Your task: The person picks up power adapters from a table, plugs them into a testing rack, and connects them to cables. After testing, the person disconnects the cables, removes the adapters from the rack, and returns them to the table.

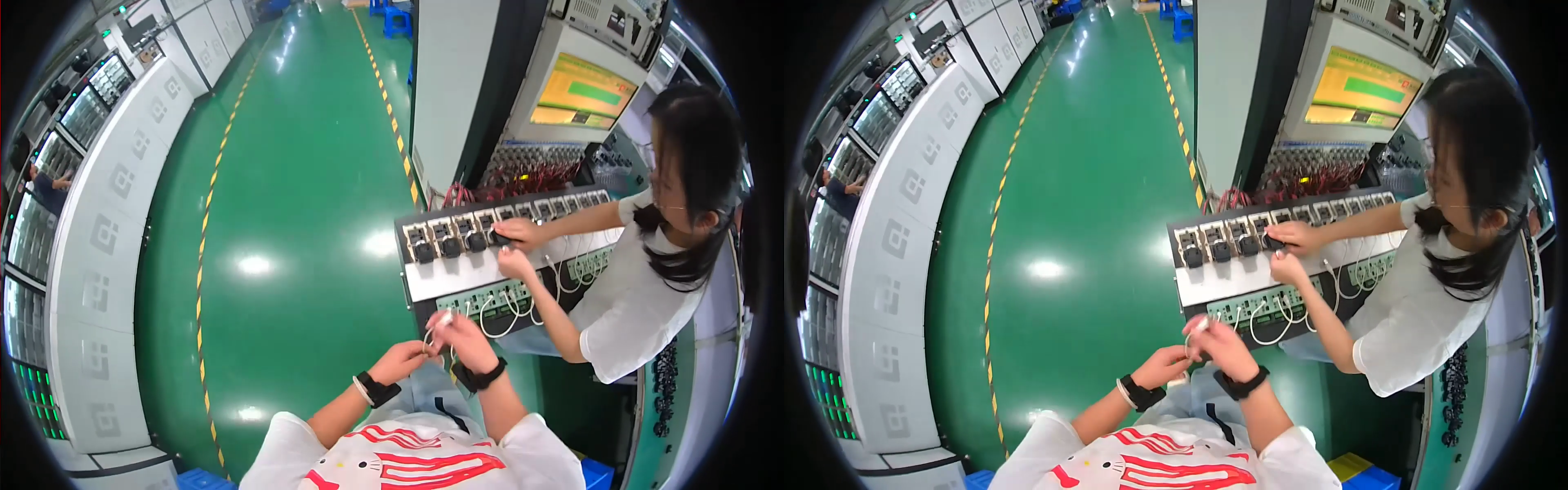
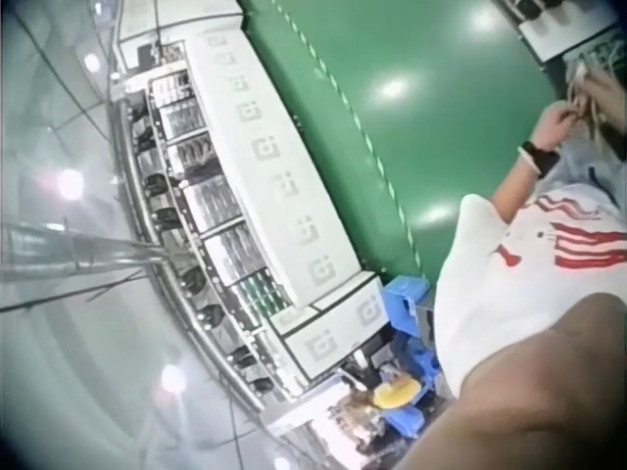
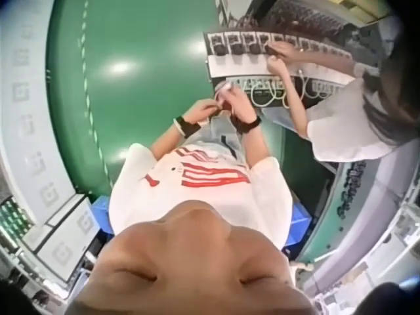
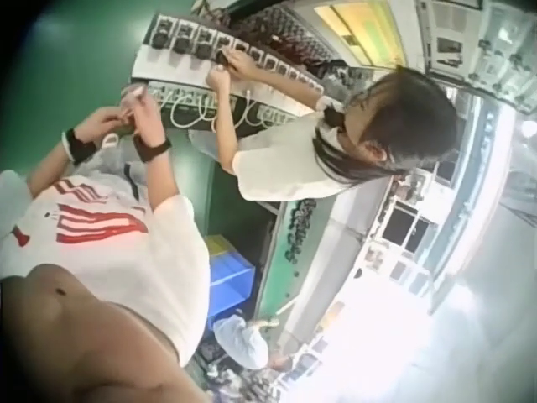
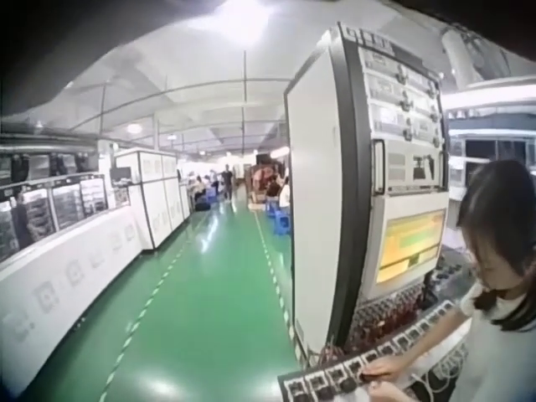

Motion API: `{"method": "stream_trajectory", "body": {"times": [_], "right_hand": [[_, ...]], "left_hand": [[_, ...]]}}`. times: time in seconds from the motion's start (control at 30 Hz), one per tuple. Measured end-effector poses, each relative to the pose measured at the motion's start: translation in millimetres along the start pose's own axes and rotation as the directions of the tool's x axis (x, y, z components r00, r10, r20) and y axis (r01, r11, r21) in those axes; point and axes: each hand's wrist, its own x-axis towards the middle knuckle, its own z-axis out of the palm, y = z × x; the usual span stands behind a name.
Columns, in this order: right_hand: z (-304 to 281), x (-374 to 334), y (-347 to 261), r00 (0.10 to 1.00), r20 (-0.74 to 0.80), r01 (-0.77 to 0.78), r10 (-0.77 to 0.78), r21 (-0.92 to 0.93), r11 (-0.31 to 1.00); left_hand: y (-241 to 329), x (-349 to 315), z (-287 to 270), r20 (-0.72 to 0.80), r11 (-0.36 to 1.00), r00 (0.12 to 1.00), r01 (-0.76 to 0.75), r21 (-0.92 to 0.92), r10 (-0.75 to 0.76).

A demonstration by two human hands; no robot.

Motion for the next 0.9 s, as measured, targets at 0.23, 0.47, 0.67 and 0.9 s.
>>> {"method": "stream_trajectory", "body": {"times": [0.23,0.47,0.67,0.9], "right_hand": [[-72.8,82.7,91.9,0.985,-0.107,-0.001,0.138,0.788,0.616],[-48.3,120.4,113.4,0.884,-0.354,-0.1,0.304,0.492,0.865],[-67.9,158.7,136.6,0.834,-0.548,0.032,-0.071,-0.081,0.996],[-54.8,161.8,120.3,0.837,-0.544,-0.058,-0.05,-0.179,0.982]], "left_hand": [[-0.3,60.0,-67.3,-0.578,0.909,0.759,-0.044,0.415,0.3],[8.0,188.1,-119.0,-0.378,0.723,0.829,-0.046,0.689,0.413],[-5.2,211.6,-99.1,-0.362,0.755,0.925,0.153,0.637,0.118],[-6.1,205.1,-105.5,-0.348,0.618,0.929,0.202,0.76,0.125]]}}
